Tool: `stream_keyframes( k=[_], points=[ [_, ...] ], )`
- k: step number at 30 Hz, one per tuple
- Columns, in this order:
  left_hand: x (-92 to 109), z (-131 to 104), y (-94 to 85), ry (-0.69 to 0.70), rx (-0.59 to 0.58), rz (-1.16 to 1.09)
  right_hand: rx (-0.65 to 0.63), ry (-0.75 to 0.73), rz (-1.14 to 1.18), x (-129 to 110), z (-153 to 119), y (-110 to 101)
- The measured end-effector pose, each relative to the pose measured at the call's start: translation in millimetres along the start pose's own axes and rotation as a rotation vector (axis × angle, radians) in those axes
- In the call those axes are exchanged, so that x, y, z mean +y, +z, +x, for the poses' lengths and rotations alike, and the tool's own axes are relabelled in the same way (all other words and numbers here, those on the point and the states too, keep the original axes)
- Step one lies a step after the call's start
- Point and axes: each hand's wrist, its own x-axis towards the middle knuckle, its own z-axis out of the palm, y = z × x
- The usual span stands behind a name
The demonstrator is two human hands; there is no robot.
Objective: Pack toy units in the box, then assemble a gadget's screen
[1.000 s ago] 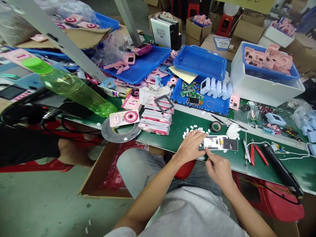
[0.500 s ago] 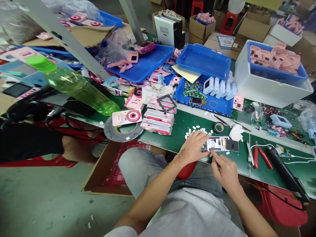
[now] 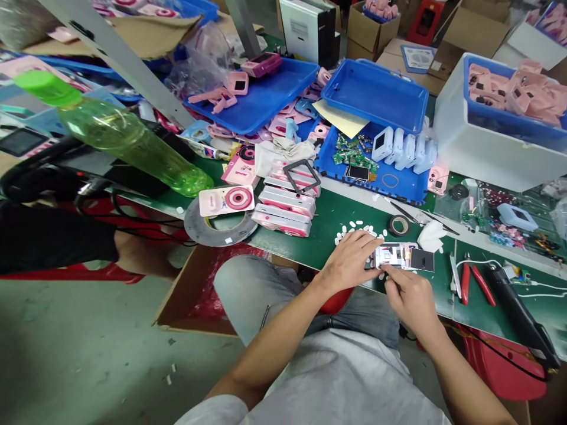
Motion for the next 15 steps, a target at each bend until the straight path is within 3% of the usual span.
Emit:
stream_keyframes(
  k=[15],
  points=[
    [-0.8, 0.1, -1.3, -0.015, -0.031, 0.007, -0.062, 0.111, 0.111, 9.4, 1.5, -7.5]
  ],
)
